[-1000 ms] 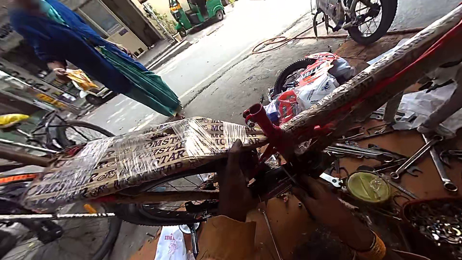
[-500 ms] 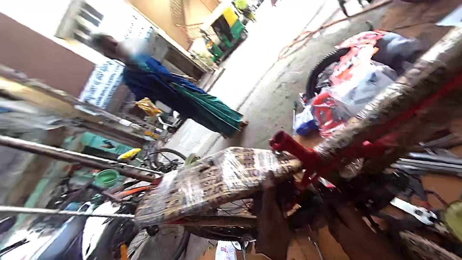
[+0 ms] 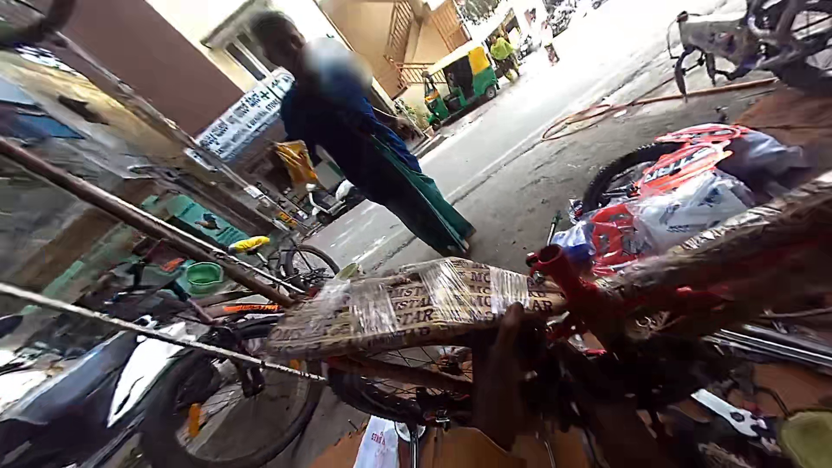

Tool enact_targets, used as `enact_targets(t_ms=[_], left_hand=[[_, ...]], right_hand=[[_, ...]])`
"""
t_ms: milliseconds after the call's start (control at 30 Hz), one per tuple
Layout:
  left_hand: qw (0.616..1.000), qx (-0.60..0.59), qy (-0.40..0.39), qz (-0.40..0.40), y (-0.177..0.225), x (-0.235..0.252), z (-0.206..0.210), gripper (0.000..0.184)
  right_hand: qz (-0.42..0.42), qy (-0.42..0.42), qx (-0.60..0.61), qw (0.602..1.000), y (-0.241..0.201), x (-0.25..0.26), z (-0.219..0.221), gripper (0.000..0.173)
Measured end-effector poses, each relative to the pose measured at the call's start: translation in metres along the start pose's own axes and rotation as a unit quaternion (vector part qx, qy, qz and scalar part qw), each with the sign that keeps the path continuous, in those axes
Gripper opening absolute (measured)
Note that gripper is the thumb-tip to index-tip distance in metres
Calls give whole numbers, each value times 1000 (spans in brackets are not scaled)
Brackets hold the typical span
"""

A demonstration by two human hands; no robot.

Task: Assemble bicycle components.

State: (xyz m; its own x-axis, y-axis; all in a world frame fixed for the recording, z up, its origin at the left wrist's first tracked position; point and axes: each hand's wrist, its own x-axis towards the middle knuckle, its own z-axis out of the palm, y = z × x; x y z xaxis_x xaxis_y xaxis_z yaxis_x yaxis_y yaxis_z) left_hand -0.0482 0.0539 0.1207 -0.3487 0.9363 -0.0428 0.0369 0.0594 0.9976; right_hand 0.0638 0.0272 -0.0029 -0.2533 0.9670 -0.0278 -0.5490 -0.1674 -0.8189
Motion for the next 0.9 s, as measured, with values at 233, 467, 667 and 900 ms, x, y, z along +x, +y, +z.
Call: enact_targets(t_ms=[233,467,667,900], left_hand=[[999,-34,-28,0,-3,-2,5,28],[997,-60,-42,21,-5,3,2,27],[997,-59,-41,14,-3,3,3,25],[997,-39,-64,9,-3,3,-1,31]], right_hand=[[50,-8,-54,997,-5,2,-4,49],[26,-1,-11,1000,-1,6,-1,45],[88,-35,28,995,-5,13,-3,56],[96,-70,25,993,-24,15,-17,55]])
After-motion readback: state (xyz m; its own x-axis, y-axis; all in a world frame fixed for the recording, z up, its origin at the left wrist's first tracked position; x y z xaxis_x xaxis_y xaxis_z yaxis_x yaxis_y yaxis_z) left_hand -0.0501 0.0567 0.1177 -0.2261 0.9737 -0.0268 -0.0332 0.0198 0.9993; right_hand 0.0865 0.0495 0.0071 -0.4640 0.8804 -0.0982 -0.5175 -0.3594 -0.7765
